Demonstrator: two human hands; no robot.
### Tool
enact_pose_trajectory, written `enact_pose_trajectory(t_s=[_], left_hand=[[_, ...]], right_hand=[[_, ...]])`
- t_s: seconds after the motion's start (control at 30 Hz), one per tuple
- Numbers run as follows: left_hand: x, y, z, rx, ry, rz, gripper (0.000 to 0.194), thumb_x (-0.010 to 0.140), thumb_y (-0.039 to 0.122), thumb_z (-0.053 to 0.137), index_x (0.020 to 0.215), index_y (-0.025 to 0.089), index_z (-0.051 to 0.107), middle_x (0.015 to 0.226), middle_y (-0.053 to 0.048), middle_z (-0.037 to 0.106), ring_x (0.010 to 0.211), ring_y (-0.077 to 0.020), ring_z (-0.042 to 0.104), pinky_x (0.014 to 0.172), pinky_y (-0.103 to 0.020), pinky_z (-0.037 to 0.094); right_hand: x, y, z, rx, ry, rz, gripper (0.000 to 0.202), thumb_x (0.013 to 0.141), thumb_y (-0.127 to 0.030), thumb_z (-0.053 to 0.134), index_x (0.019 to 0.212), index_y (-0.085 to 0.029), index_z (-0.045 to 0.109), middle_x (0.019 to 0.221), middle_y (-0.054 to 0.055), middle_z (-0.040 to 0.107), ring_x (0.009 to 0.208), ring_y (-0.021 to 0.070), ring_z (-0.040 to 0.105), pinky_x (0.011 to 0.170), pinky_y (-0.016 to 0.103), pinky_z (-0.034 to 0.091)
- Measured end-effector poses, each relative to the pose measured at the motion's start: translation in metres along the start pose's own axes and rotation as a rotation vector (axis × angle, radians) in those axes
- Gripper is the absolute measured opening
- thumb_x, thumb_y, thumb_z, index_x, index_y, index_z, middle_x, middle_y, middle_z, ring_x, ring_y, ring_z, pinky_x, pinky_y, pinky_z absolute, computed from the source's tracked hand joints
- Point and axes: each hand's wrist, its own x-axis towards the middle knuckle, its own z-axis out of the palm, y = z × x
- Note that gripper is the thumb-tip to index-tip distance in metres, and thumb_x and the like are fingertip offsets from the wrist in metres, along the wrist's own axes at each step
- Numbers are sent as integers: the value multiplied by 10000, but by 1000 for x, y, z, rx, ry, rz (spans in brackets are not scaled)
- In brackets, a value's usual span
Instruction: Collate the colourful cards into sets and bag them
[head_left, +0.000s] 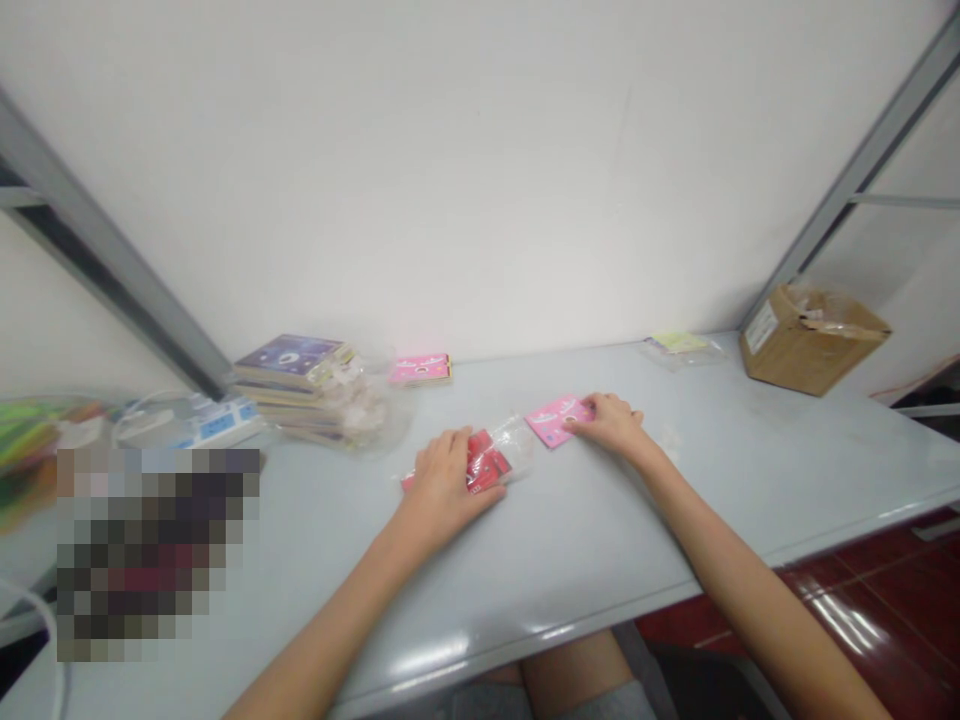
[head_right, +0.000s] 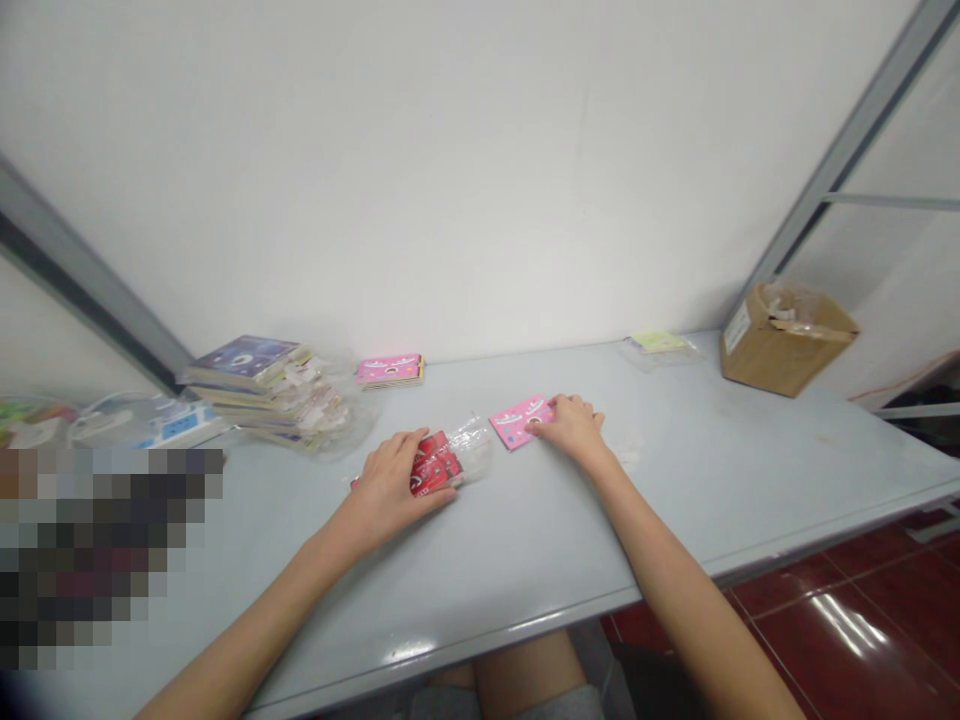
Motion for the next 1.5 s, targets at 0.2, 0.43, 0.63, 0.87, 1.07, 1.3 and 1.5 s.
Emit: enact_pose_trajectory(t_s=[0.2,0.43,0.63,0.87,1.07,1.3,1.5], left_hand=[[0,-2,2,9,-1,8,652,686,496,584,1178,108,401,1112,-134,495,1019,-287,462,854,-403,364],[0,0,-1,27,-25,-14,679,688,488,587,1197,86,385,1135,-149,485,1045,-292,447,880,-408,350],[0,0,-2,13,-16,-11,664,693,487,580,1202,114,375,1146,-138,482,1060,-291,441,887,-412,345],[-2,2,-2,-36,11,68,696,682,462,609,1242,150,339,1171,-116,462,1054,-276,437,892,-398,342],[-3,2,0,-68,14,121,712,676,458,621,1262,192,315,1193,-97,451,1068,-273,431,901,-400,331],[-3,1,0,-21,9,24,716,700,492,577,1268,146,309,1179,-128,463,1073,-290,426,893,-413,324],[-4,3,4,3,-12,35,718,684,439,603,1263,120,322,1169,-137,466,1059,-291,432,884,-407,330]], right_hand=[[3,8,-1,-18,14,14,549,616,-603,568,945,-166,614,1009,145,568,989,326,490,811,440,302],[3,6,-6,401,148,-72,405,581,-508,629,780,-164,547,805,70,597,750,203,546,668,327,383],[-5,-4,-23,1198,-76,-91,371,591,-474,659,675,-185,442,469,-57,476,375,60,367,403,203,267],[-19,-19,-25,1289,-307,-115,341,613,-435,673,641,-170,459,404,-78,430,328,30,305,359,181,207],[-24,-30,-11,1295,-259,-95,351,607,-443,681,696,-179,468,516,-38,556,374,60,449,376,182,356],[-34,-41,0,1315,-341,-162,299,661,-447,646,766,-184,549,671,-3,606,512,89,542,512,220,472],[-52,-53,-2,895,-583,-605,321,757,-445,537,856,-167,666,802,21,653,729,144,582,688,266,460]])
